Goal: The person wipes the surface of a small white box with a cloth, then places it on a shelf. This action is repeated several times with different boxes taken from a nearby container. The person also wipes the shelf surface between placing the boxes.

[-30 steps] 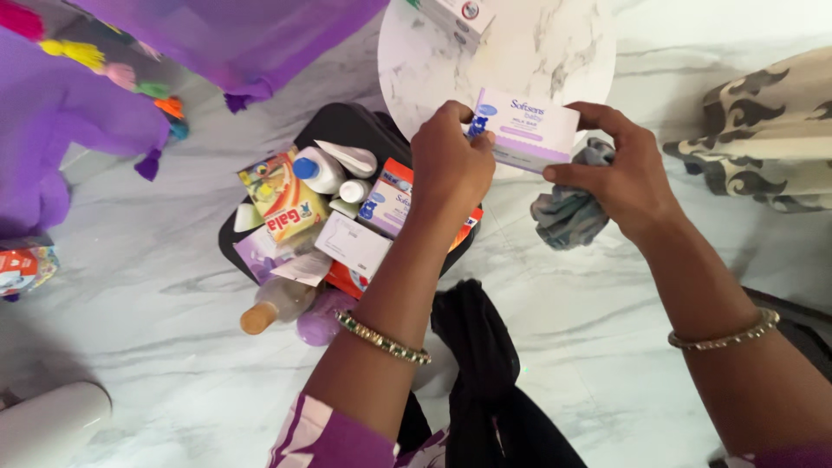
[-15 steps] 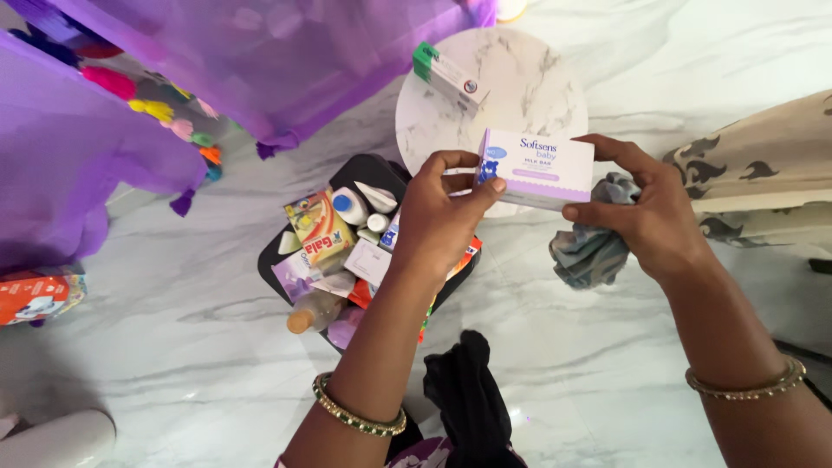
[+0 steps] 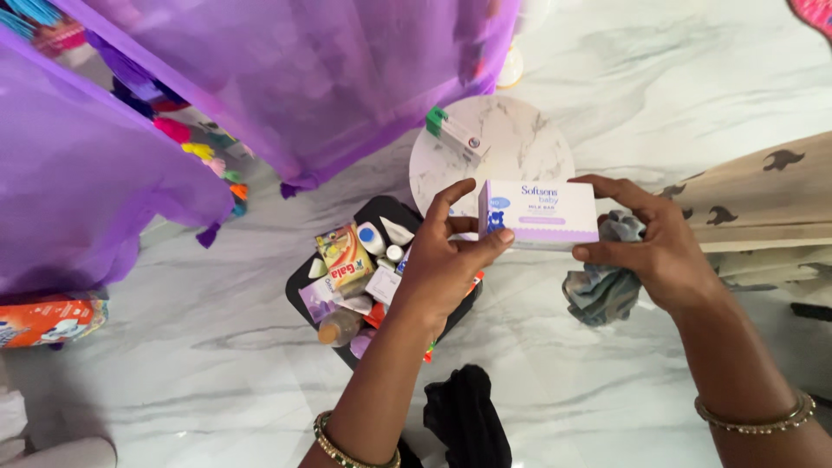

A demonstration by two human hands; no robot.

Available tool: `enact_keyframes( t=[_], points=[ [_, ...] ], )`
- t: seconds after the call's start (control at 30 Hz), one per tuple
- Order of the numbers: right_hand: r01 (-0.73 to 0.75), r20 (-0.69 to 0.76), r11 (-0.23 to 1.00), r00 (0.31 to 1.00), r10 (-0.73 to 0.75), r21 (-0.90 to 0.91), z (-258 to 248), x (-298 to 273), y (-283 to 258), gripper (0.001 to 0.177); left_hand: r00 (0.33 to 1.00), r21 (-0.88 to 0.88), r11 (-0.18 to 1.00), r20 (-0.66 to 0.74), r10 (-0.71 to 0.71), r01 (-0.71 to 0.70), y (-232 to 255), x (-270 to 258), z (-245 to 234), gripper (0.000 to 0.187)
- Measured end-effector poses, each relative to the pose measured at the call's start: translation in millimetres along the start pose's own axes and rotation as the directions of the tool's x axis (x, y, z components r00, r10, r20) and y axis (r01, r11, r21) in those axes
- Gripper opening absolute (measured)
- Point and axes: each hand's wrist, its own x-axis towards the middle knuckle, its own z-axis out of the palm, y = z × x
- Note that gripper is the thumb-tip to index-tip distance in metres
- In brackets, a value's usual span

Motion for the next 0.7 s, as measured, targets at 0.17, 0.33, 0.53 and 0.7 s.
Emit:
enact_keyframes(
  t=[0.17, 0.33, 0.53, 0.7],
  points=[
    [0.041, 0.036, 0.999, 0.998, -0.042, 0.024, -2.5, -11.4, -19.5, 0.072, 0.996, -0.019, 0.999, 0.073, 0.045, -0.044, 13.8, -21.6, -5.3, 0.091],
    [0.039, 0.038, 0.997, 0.998, -0.041, 0.065, -1.4, -25.4, -34.2, 0.075, 0.98, -0.08, 0.988, 0.137, 0.145, -0.135, 25.8, -45.4, -10.3, 0.085],
    [0.055, 0.064, 0.994, 0.996, -0.061, 0.095, 3.7, -43.6, -52.3, 0.076, 0.977, -0.272, 0.961, 0.192, 0.096, -0.041, 44.7, -79.8, -12.9, 0.082],
    [0.043, 0.07, 0.99, 0.996, -0.053, 0.136, 12.6, -56.7, -69.5, 0.077, 0.977, -0.335, 0.939, 0.162, 0.14, -0.079, 56.2, -105.5, -13.1, 0.078]
  ],
)
